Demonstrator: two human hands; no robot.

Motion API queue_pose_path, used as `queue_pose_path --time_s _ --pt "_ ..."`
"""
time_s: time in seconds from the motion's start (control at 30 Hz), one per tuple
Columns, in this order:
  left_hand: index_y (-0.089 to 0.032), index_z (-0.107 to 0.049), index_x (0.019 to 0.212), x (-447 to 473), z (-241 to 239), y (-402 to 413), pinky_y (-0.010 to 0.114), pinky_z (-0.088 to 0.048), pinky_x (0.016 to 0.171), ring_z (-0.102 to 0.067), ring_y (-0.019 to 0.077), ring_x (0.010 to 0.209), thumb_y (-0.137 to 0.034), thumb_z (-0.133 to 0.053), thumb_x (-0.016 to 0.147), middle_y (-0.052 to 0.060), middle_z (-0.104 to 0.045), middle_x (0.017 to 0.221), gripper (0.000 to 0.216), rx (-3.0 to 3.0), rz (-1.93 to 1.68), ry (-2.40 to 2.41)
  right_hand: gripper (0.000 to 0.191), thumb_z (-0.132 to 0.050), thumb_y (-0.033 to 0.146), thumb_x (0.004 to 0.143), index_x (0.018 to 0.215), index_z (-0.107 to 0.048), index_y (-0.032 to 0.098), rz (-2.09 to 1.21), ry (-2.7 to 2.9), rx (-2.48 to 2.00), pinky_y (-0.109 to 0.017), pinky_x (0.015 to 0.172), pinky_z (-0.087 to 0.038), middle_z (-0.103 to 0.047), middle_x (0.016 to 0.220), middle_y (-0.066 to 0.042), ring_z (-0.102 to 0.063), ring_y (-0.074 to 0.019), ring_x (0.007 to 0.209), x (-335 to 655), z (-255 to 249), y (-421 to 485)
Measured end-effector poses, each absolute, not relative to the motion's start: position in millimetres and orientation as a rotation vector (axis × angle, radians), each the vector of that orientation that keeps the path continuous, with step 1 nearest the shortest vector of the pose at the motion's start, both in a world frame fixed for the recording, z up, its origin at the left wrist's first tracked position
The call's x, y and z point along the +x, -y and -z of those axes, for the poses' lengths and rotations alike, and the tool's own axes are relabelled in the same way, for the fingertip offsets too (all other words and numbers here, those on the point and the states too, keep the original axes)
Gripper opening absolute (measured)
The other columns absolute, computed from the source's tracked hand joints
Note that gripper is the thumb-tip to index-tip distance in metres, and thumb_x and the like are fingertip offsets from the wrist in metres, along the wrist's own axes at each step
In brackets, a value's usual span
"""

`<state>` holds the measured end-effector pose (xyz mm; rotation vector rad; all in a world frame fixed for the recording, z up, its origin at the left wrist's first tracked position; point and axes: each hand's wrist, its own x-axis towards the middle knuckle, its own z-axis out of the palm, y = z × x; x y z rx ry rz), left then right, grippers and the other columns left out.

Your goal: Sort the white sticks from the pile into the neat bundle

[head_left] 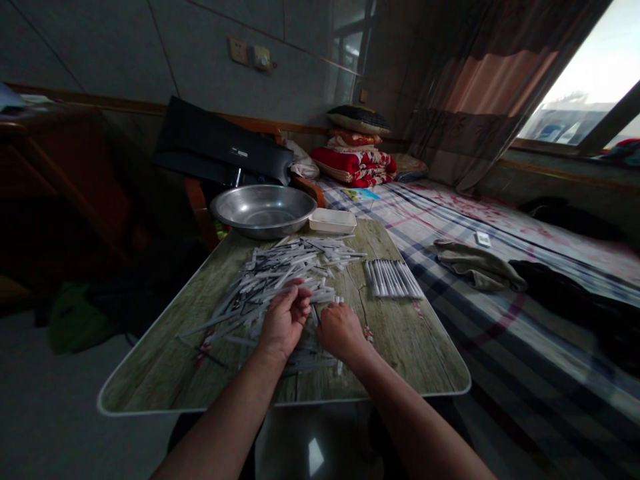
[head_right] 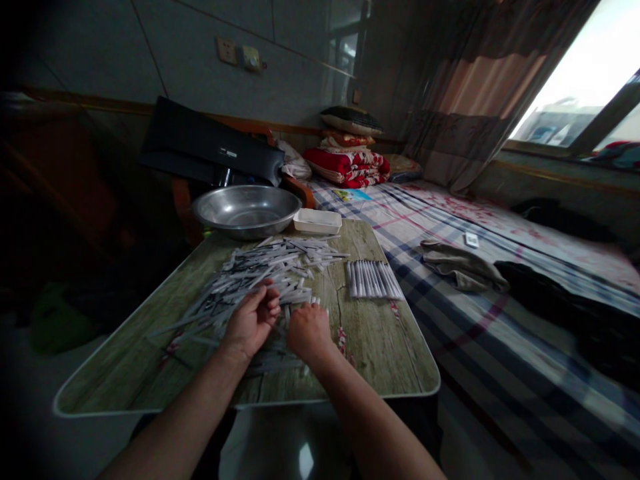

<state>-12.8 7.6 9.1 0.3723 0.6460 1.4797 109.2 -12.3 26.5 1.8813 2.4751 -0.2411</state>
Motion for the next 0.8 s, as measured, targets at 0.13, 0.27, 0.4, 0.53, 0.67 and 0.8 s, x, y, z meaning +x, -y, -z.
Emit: queue_pose_path --time_s 0.13,0.27,0.4,0.53,0.67,0.8 --pt "-0.016 -0.069 0.089 -13 -9 -7 0.016 -0.039 0.042 -0.05 0.0064 0.049 -0.028 -0.08 0.065 -0.001 -0.062 0.063 0.03 0.39 -1.475 -0.68 0.023 -0.053 0.018 0.079 0.091 -0.073 0.011 0.244 -2.465 1.99 -0.033 0.081 -0.047 -0.071 0.098 -0.016 -0.064 -0.0267 0.095 108 -28 13" --pt "-0.015 -0.07 0.09 -13 -7 -8 0.015 -0.04 0.043 -0.05 0.0058 0.05 -0.031 -0.079 0.067 -0.002 -0.059 0.064 0.029 0.393 -1.478 -0.732 0.021 -0.055 0.019 0.077 0.084 -0.073 0.012 0.204 -2.469 2.045 -0.032 0.082 -0.045 -0.071 0.094 -0.015 -0.063 -0.0252 0.092 119 -34 11" --pt "-0.014 -0.071 0.088 -13 -6 -9 0.016 -0.045 0.043 -0.056 0.0078 0.056 -0.029 -0.077 0.069 0.001 -0.064 0.072 0.025 0.346 -1.505 -0.843 0.016 -0.057 0.018 0.074 0.079 -0.071 0.013 0.208 -2.538 1.908 -0.031 0.08 -0.043 -0.07 0.089 -0.013 -0.061 -0.0225 0.087 144 -47 10" --pt "-0.013 -0.072 0.085 -13 -7 -10 0.017 -0.049 0.045 -0.061 0.0096 0.059 -0.024 -0.073 0.073 0.003 -0.067 0.078 0.016 0.323 -1.517 -0.843 0.009 -0.058 0.011 0.07 0.071 -0.066 0.015 0.551 -2.605 1.632 -0.024 0.064 -0.039 -0.066 0.073 -0.005 -0.055 -0.0127 0.066 179 -59 8" --pt "-0.012 -0.071 0.085 -13 -7 -9 0.02 -0.055 0.053 -0.065 0.0112 0.06 -0.017 -0.067 0.079 0.004 -0.069 0.072 0.009 0.306 -1.485 -0.782 0.007 -0.059 0.01 0.07 0.068 -0.057 0.016 1.241 -2.659 1.616 -0.02 0.052 -0.034 -0.055 0.06 0.003 -0.046 -0.0073 0.054 207 -58 0" --pt "-0.013 -0.069 0.086 -12 -8 -8 0.024 -0.059 0.058 -0.069 0.014 0.061 -0.011 -0.061 0.083 0.005 -0.072 0.07 0.009 0.276 -1.42 -0.724 0.032 -0.07 0.024 0.07 0.097 -0.054 0.019 2.462 -2.566 1.542 -0.021 0.049 -0.043 -0.06 0.068 0.003 -0.054 -0.01 0.055 204 -47 -9"
